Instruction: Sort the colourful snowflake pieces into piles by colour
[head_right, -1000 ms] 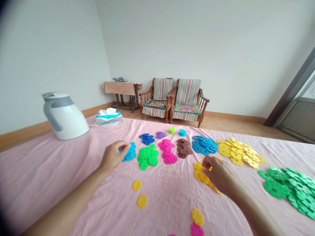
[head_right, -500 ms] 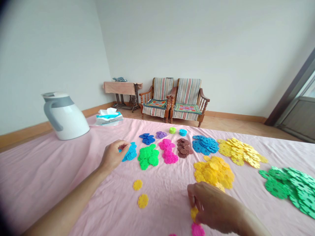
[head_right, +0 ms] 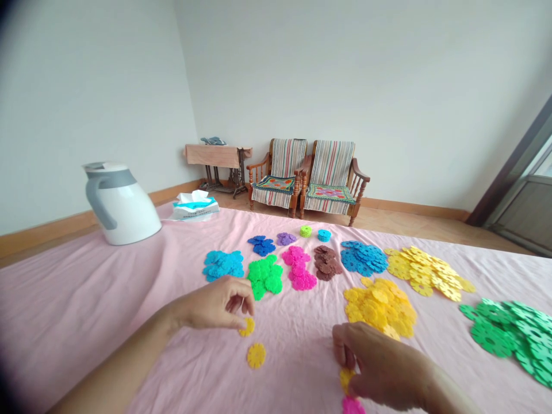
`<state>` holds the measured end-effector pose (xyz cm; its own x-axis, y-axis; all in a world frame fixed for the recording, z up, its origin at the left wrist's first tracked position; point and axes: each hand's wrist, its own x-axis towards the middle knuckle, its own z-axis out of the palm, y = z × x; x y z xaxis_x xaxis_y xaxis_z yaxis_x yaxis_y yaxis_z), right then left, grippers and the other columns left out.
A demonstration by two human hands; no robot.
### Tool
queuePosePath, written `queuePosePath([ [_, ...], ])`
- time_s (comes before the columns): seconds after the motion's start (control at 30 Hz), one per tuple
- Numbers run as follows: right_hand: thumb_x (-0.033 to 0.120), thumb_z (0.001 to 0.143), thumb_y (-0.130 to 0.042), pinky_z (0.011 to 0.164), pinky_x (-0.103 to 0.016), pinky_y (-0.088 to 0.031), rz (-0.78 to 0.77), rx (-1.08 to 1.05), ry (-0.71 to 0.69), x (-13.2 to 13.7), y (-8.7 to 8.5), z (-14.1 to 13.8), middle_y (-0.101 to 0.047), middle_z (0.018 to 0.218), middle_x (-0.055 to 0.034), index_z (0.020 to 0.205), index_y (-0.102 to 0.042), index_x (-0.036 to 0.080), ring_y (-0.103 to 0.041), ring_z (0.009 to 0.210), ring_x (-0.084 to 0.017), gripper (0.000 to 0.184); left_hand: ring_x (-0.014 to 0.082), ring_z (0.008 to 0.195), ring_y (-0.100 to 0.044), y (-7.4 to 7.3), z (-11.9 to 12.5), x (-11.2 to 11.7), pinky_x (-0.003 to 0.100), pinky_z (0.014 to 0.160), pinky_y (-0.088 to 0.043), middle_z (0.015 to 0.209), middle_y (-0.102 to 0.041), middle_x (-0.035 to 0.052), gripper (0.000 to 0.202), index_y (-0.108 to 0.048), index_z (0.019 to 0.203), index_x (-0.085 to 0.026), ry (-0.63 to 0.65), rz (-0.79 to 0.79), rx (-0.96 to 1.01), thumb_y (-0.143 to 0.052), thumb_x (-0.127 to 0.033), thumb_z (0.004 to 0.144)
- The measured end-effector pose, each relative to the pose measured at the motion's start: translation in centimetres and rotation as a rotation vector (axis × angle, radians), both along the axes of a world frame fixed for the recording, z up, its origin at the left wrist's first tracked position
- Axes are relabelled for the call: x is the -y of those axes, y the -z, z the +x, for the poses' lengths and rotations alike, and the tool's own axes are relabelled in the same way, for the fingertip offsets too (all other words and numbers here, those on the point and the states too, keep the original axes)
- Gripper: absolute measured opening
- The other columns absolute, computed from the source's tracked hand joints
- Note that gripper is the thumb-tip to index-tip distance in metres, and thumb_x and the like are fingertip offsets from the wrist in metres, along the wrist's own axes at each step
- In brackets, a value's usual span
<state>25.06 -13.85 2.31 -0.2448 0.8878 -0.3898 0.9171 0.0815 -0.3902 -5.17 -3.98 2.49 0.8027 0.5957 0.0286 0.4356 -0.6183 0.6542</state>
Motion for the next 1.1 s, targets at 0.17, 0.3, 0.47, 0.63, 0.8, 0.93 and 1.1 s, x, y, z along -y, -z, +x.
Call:
queuePosePath([
  [0.17, 0.01, 0.054, -0.052, 0.061, -0.025, -0.037, -0.011, -0.009, 0.047, 0.3, -0.3, -0.2, -0.062, 0.082, -0.0007, 0.077, -0.054, 0.021, -0.054, 0.074, -0.017, 0.026, 0.0126, 0.069, -0.051, 0.0, 0.5, 0.9, 0.02, 0.061, -0.036, 0.075, -0.053, -0.0022, 0.023, -0.062, 0.081, -0.02, 0.062, 0.09, -0.175, -0.068, -0.012, 0.06],
  [0.3, 0.009, 0.053, -0.051, 0.063, -0.026, -0.037, 0.003, 0.015, 0.053, 0.3, -0.3, -0.3, -0.062, 0.084, -0.001, 0.076, -0.055, 0.022, -0.055, 0.077, -0.018, 0.027, 0.0125, 0.071, -0.049, 0.1, 0.3, 0.8, 0.02, 0.058, -0.035, 0.082, -0.052, -0.0016, 0.021, -0.057, 0.081, -0.019, 0.044, 0.082, -0.19, -0.067, -0.018, 0.063],
  [0.47, 0.01, 0.054, -0.051, 0.065, -0.028, -0.037, -0.003, 0.036, 0.052, 0.3, -0.2, -0.2, -0.061, 0.085, -0.0017, 0.077, -0.053, 0.022, -0.054, 0.077, -0.019, 0.026, 0.0112, 0.065, -0.048, 0.2, 0.4, 0.9, 0.02, 0.054, -0.033, 0.07, -0.05, -0.0045, 0.021, -0.054, 0.076, -0.019, 0.012, 0.047, -0.168, -0.066, -0.013, 0.06],
  [0.63, 0.012, 0.055, -0.05, 0.062, -0.027, -0.035, -0.023, 0.036, 0.055, 0.4, -0.1, 0.0, -0.06, 0.083, -0.0011, 0.075, -0.051, 0.022, -0.053, 0.075, -0.018, 0.022, 0.009, 0.058, -0.048, 1.6, 0.8, 0.3, 0.018, 0.05, -0.034, 0.064, -0.051, -0.0052, 0.013, -0.056, 0.078, -0.017, -0.069, -0.105, -0.003, -0.057, -0.011, 0.066],
  [0.8, 0.013, 0.056, -0.051, 0.062, -0.027, -0.034, -0.017, 0.015, 0.042, 0.4, 0.0, 0.0, -0.06, 0.082, -0.0009, 0.075, -0.051, 0.022, -0.053, 0.074, -0.018, 0.021, 0.0094, 0.06, -0.051, 3.7, 1.7, -1.3, 0.018, 0.053, -0.039, 0.068, -0.055, -0.0023, 0.009, -0.055, 0.08, -0.016, -0.349, -0.057, 0.273, -0.053, -0.014, 0.072],
  [0.93, 0.011, 0.056, -0.051, 0.062, -0.026, -0.035, -0.02, -0.008, 0.043, 0.4, 0.0, 0.2, -0.06, 0.081, -0.0004, 0.077, -0.053, 0.022, -0.052, 0.074, -0.017, 0.024, 0.0101, 0.06, -0.053, 4.3, 1.8, -2.1, 0.019, 0.055, -0.043, 0.068, -0.058, -0.0009, 0.007, -0.056, 0.079, -0.015, -0.435, -0.018, 0.365, -0.053, -0.015, 0.073],
  [1.1, 0.014, 0.065, -0.052, 0.06, -0.023, -0.035, 0.016, -0.144, -0.004, 0.4, -0.1, 0.1, -0.058, 0.076, 0.0013, 0.073, -0.055, 0.021, -0.051, 0.07, -0.013, 0.011, 0.0103, 0.06, -0.055, 3.4, 1.7, -1.7, 0.02, 0.054, -0.044, 0.068, -0.059, -0.0004, 0.006, -0.058, 0.078, -0.014, -0.42, -0.042, 0.368, -0.055, -0.017, 0.073],
])
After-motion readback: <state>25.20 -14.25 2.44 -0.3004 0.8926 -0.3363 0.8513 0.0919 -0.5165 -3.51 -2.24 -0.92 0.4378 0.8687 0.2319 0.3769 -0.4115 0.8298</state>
